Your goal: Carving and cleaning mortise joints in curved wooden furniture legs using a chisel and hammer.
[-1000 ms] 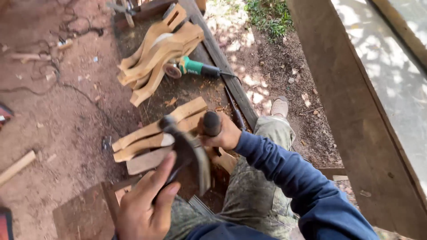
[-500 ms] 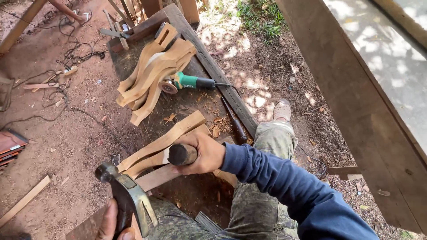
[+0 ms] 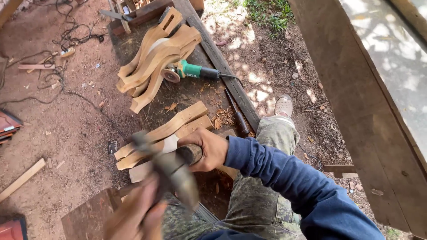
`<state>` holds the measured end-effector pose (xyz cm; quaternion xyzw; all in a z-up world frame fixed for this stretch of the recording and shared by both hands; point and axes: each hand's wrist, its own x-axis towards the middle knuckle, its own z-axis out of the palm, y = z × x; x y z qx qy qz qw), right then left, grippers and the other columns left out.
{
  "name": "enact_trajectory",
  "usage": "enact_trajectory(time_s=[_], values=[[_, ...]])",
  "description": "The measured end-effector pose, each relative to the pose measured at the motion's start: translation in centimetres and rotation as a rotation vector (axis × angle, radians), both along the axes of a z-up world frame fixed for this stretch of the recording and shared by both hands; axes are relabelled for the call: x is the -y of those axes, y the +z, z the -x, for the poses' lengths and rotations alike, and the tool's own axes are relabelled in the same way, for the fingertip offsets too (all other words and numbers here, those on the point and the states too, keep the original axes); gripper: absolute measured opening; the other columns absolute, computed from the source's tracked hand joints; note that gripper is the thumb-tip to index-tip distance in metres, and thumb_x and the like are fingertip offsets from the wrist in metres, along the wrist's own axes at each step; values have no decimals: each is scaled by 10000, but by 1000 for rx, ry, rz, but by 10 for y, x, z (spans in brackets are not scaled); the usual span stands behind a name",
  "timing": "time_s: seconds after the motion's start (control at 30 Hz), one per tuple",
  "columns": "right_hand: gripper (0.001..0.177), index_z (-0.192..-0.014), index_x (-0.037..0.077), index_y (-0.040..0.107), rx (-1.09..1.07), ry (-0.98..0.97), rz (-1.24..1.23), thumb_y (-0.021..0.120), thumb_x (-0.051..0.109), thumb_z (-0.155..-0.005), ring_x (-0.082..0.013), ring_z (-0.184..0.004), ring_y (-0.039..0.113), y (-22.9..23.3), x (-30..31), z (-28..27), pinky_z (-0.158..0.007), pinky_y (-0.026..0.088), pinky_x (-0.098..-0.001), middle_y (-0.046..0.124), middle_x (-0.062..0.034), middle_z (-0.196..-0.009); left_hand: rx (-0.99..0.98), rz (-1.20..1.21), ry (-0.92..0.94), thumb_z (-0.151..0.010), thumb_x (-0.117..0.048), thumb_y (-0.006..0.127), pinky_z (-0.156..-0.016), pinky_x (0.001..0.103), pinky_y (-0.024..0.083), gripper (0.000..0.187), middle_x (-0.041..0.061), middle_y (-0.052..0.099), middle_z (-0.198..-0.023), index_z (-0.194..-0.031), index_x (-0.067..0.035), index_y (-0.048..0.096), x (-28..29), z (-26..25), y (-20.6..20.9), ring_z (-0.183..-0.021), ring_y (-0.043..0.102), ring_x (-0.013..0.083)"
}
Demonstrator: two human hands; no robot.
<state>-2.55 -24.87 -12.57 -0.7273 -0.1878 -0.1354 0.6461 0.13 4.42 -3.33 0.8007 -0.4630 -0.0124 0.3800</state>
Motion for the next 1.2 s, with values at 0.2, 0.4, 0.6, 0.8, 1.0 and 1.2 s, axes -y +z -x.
enact_trajectory(time_s=[0.2, 0.4, 0.6, 0.8, 1.0, 1.2], values=[[340, -1103, 15, 692, -28, 10, -55, 793, 106, -791, -83, -817, 662, -5, 4, -4, -741, 552, -292, 719, -75, -884, -97, -77, -112, -953, -208, 661, -830, 328, 579, 510, 129, 797, -1049, -1453, -129, 596, 46, -11, 30, -943, 781, 186], [292, -1013, 4, 689, -53, 5, -18, 841, 164, -822, -116, -802, 664, -31, 6, -3, -729, 548, -307, 731, -93, -876, 56, 20, -130, -973, -208, 653, -801, 338, 578, 498, 205, 744, -1117, -1457, -130, 563, 63, -11, 29, -983, 761, 287], [337, -1041, -2, 658, 8, -55, -45, 811, 143, -779, -86, -819, 641, -48, 3, -3, -734, 535, -299, 688, -82, -888, -64, 46, -177, -1029, -233, 653, -813, 331, 587, 474, 118, 756, -1036, -1493, -196, 564, 56, -1, 33, -906, 789, 214], [237, -918, 23, 657, -99, 12, -99, 825, 150, -809, -86, -724, 583, -38, 13, -4, -654, 505, -295, 664, -67, -781, -32, -157, -61, -932, -231, 663, -775, 375, 591, 531, 191, 772, -1093, -1454, -172, 585, 65, -15, 25, -1003, 766, 309], [342, -1051, 31, 693, 44, -76, 14, 839, 140, -762, -145, -781, 689, 1, -1, 16, -724, 547, -298, 703, -84, -866, -239, 38, -88, -993, -169, 600, -976, 389, 530, 510, 271, 692, -1322, -1485, -55, 528, 32, -5, 11, -1232, 691, 312], [364, -1100, 27, 696, 116, -86, 87, 831, 121, -775, -202, -862, 728, 21, 0, 23, -796, 565, -313, 723, -105, -947, -345, 60, 21, -939, -73, 634, -991, 323, 521, 509, 219, 711, -1324, -1446, -79, 588, 20, -13, -2, -1236, 688, 252]])
